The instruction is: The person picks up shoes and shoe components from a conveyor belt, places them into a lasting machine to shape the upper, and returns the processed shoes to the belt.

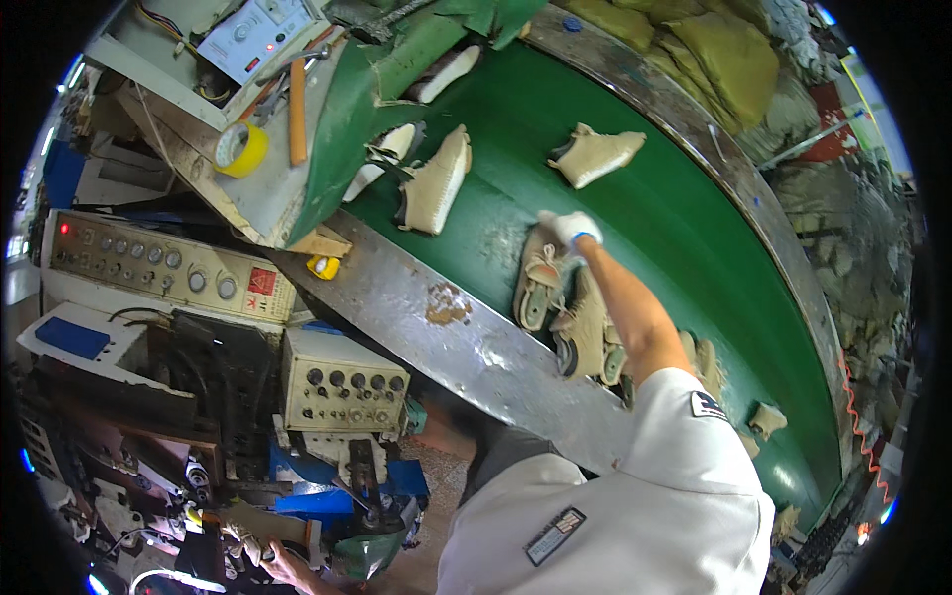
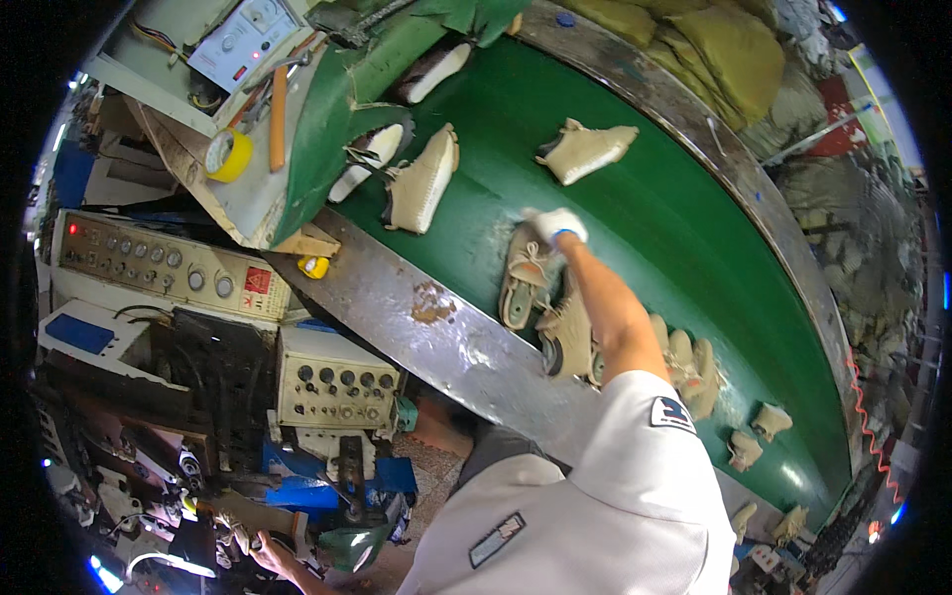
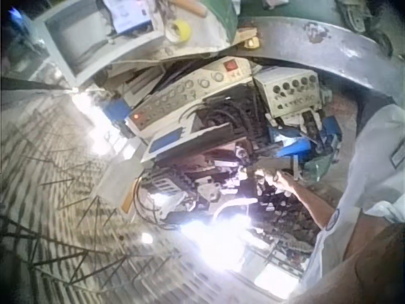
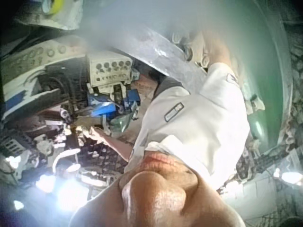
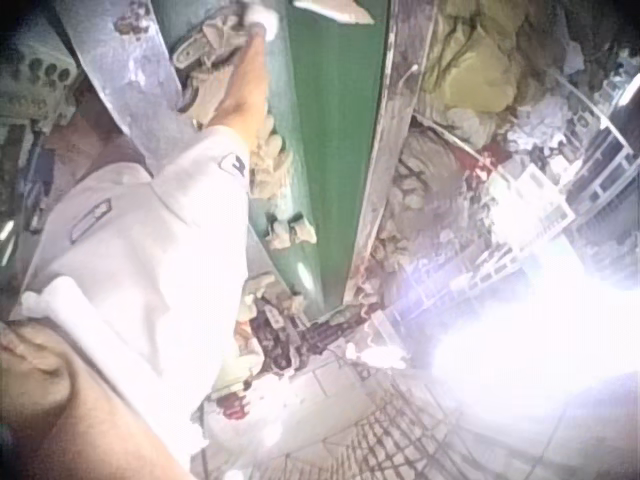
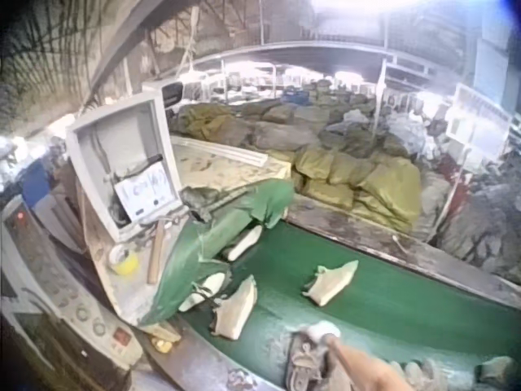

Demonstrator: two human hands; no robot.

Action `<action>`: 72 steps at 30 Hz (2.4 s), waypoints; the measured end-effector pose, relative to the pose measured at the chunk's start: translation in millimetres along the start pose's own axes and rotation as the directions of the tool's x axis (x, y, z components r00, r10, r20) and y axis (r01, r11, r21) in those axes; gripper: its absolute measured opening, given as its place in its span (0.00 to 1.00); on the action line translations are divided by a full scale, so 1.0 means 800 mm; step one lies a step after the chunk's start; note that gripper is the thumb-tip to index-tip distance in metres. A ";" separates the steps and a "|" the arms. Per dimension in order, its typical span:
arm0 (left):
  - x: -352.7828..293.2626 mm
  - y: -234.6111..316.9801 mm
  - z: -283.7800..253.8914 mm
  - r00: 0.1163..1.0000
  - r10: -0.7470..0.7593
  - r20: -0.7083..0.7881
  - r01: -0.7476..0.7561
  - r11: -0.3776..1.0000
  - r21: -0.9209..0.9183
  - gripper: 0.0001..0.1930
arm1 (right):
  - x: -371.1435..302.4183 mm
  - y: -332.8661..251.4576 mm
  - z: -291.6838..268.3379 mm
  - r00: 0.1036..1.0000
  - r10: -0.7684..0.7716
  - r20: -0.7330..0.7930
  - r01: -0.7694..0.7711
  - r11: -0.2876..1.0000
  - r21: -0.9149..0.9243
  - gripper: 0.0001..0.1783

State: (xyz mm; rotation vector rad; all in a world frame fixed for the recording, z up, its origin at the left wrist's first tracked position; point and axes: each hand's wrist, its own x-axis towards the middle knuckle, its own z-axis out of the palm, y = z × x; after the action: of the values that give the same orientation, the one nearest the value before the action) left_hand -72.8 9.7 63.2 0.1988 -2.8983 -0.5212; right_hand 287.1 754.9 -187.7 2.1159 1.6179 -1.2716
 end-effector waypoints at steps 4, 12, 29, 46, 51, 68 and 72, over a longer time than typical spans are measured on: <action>0.030 0.003 0.001 0.998 0.059 0.000 -0.059 0.998 0.001 0.25 | 0.138 0.051 -0.048 0.923 0.116 -0.366 -0.024 0.969 0.247 0.46; -0.005 -0.003 -0.021 0.996 -0.007 0.085 0.004 1.000 0.028 0.21 | 0.327 0.064 -0.056 0.890 0.157 -0.428 0.358 0.343 0.869 0.41; 0.000 0.108 0.084 0.834 0.418 0.360 -0.051 0.708 -0.704 0.20 | -0.335 -0.059 0.163 0.404 -0.870 0.283 -0.622 -0.034 0.783 0.28; 0.061 0.000 0.055 0.756 0.230 0.612 0.526 0.343 -0.778 0.11 | -0.671 -0.174 0.417 0.178 -0.743 0.645 -0.053 0.647 0.761 0.28; 0.085 -0.029 0.037 0.895 0.023 0.446 0.424 0.264 -0.866 0.15 | -0.711 -0.199 0.474 0.146 -0.709 0.690 -0.015 0.696 0.718 0.27; 0.122 -0.073 0.063 0.943 -0.094 0.318 0.314 -0.060 -0.948 0.28 | -0.740 -0.251 0.615 0.196 -0.804 0.561 -0.102 0.552 0.828 0.26; 0.094 -0.079 0.094 0.834 0.153 0.529 0.551 -0.246 -0.797 0.25 | -0.737 -0.243 0.628 0.294 -0.788 0.540 0.035 0.574 0.818 0.24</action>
State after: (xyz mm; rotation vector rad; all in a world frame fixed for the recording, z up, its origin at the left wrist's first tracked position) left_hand -155.4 -36.2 -16.2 0.3331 -1.5017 -3.0764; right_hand -157.5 115.7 -9.7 0.5353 1.2541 -2.8942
